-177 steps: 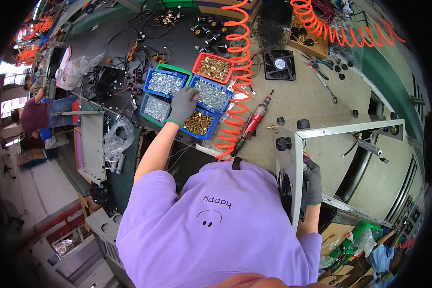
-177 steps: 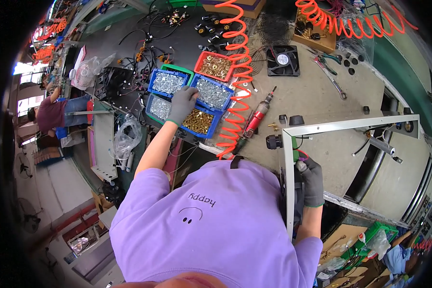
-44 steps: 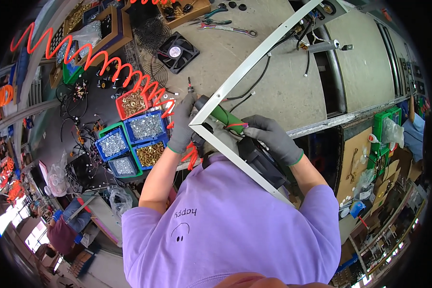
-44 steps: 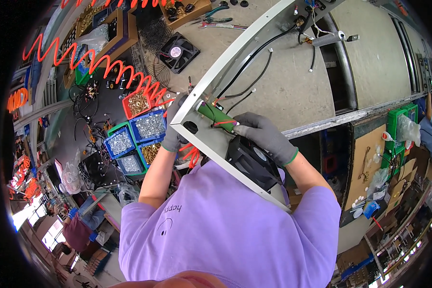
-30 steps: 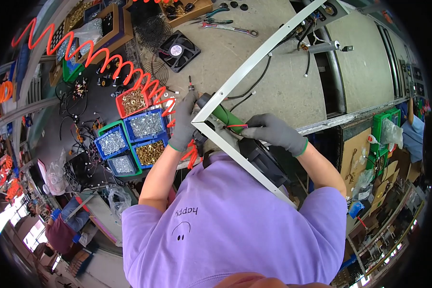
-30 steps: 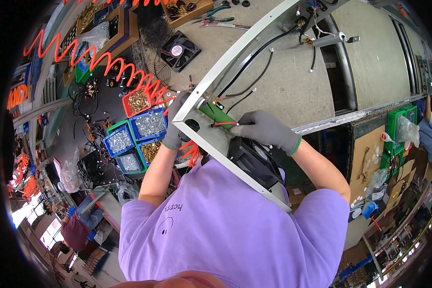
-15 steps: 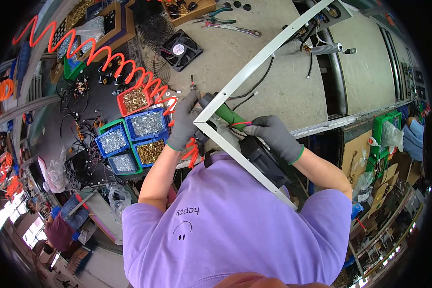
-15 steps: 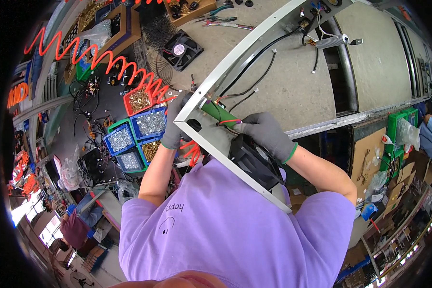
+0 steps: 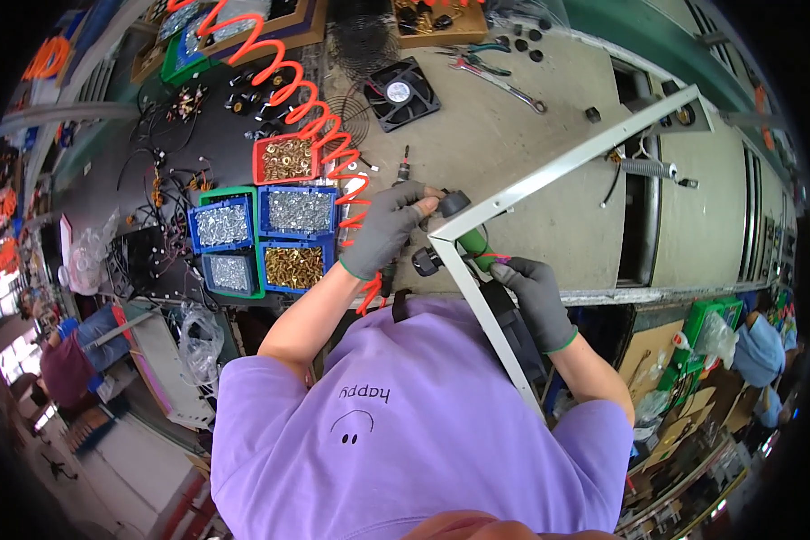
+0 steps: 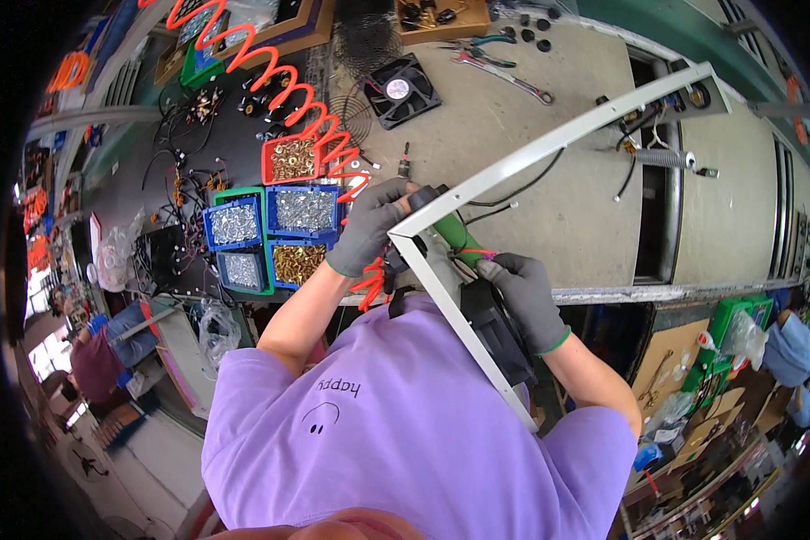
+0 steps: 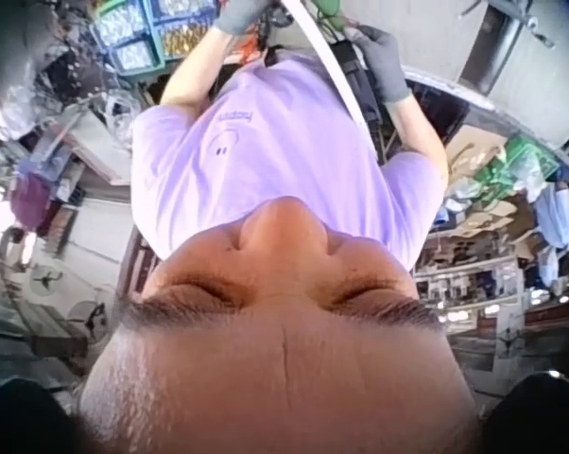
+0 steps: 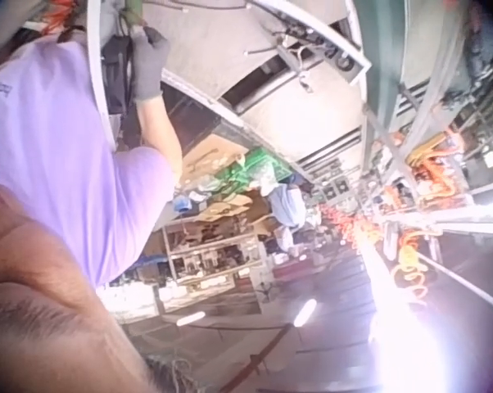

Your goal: Assemble electrical components and wiring onto a metal chassis.

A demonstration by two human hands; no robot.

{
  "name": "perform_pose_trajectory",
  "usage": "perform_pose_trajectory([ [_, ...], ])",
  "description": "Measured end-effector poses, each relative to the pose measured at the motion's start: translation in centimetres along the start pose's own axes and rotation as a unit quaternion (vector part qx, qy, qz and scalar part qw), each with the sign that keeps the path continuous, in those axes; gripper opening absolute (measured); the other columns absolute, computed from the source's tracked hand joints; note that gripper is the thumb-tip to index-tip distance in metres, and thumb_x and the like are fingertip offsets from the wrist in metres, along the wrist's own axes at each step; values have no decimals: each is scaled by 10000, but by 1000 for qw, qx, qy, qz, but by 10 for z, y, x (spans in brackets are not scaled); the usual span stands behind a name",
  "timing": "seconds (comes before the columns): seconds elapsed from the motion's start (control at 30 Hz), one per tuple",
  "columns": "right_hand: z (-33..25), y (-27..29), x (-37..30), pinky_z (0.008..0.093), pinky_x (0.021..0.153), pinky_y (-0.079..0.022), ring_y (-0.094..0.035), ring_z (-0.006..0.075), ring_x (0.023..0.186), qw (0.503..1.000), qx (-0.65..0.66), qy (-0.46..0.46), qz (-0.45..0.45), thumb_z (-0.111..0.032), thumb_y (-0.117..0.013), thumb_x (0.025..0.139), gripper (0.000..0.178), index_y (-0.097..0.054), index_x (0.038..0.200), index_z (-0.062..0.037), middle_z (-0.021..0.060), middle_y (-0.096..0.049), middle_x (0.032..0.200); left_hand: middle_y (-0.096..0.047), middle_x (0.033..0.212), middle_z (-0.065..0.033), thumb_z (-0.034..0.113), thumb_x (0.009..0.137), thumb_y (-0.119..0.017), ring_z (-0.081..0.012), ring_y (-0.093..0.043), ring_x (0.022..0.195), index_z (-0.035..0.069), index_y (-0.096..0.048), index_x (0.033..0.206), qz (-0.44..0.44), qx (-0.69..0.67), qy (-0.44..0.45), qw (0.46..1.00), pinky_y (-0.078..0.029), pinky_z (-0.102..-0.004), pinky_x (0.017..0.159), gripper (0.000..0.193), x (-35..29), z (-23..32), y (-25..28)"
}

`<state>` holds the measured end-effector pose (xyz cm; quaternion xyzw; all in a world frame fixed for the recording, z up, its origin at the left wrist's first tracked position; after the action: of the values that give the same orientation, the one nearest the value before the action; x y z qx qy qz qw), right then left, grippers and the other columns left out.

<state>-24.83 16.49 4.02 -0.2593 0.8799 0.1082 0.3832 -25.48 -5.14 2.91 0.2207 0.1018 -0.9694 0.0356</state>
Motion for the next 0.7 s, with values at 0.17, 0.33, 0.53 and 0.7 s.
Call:
perform_pose_trajectory([
  [0.17,4,2,3,234,606,-404,-489,68,672,999,25,8,26,-161,-606,860,220,-665,875,51,3,-587,707,-614,851,-46,197,856,-615,-82,-539,738,-28,-630,1009,3,-84,30,996,-439,-228,669,273,3,-11,2],
  [0.33,5,1,1,231,604,-394,-474,64,661,997,53,-2,52,-159,-619,853,198,-666,849,33,-13,-577,699,-578,786,-20,215,863,-616,-79,-528,687,-29,-629,984,5,-60,46,997,-440,-220,628,273,0,-8,4],
  [0.53,8,4,1,211,582,-374,-463,51,634,996,53,-26,62,-162,-643,837,172,-668,815,7,-22,-567,683,-581,782,-16,220,871,-606,-73,-515,685,-34,-632,985,8,-56,-14,998,-432,-221,628,280,2,-4,6],
  [0.7,10,5,1,205,604,-399,-501,58,657,996,46,-36,71,-161,-645,837,180,-672,867,14,-5,-601,726,-573,756,3,206,868,-603,-62,-510,669,-30,-640,987,-15,-22,-4,1000,-429,-224,612,267,6,-5,5],
])
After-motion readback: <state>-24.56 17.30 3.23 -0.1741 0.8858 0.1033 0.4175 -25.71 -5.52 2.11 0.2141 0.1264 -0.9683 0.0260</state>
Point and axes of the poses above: each hand's wrist, its own x-axis towards the middle knuckle, its own y-axis out of the back of the hand, z = x × y, the point moved 8 cm from there along x, towards the middle knuckle
